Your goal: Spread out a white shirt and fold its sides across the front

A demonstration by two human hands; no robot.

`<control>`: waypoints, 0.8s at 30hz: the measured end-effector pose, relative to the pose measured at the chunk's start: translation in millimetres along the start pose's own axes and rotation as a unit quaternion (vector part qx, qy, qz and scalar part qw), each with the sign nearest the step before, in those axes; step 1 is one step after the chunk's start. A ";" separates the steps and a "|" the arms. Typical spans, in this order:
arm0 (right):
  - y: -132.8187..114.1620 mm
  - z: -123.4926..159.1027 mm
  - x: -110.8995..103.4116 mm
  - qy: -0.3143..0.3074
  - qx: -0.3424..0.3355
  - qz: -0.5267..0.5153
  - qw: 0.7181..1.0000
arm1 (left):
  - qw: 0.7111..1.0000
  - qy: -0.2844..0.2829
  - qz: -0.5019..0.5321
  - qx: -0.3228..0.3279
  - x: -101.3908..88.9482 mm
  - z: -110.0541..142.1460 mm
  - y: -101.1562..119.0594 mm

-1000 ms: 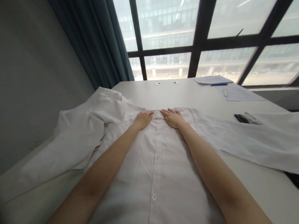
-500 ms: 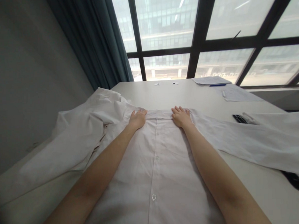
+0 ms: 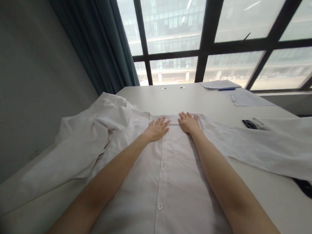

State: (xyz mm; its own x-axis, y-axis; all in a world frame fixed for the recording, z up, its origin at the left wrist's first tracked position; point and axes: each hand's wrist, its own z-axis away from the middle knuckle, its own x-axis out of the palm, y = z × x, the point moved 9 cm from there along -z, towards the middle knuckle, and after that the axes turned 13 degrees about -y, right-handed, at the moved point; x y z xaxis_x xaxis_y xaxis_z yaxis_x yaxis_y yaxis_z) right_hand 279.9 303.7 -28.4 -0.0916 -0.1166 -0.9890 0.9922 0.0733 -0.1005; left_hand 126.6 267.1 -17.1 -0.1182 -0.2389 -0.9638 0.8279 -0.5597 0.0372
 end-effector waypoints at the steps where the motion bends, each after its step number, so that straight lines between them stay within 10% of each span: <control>1: 1.9 -1.3 1.2 -0.004 0.007 -0.001 1.000 | 1.000 -0.004 0.002 0.001 0.9 -0.2 -0.3; 8: 11.3 -4.0 2.4 -0.037 -0.017 0.006 0.999 | 1.000 -0.015 0.012 -0.002 2.4 -1.6 -1.2; 13: 62.5 21.1 -5.6 -0.032 -0.020 0.028 0.999 | 1.000 -0.018 0.013 -0.005 2.8 -2.4 -2.1; 18: 138.9 74.6 -29.2 0.015 0.060 0.061 0.996 | 1.000 -0.004 0.001 -0.007 1.1 -1.9 -1.0; 24: 170.6 180.4 -71.8 0.154 0.089 0.123 0.976 | 0.996 0.084 -0.036 -0.006 -15.4 14.4 8.8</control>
State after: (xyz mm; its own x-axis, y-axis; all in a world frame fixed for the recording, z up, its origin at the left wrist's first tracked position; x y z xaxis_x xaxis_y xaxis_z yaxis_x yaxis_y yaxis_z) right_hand 470.9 145.9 45.1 0.1580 0.1882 -0.9694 0.9838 -0.1145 0.1381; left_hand 127.8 254.5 1.9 -0.0850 -0.0627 -0.9944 0.8276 -0.5602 -0.0354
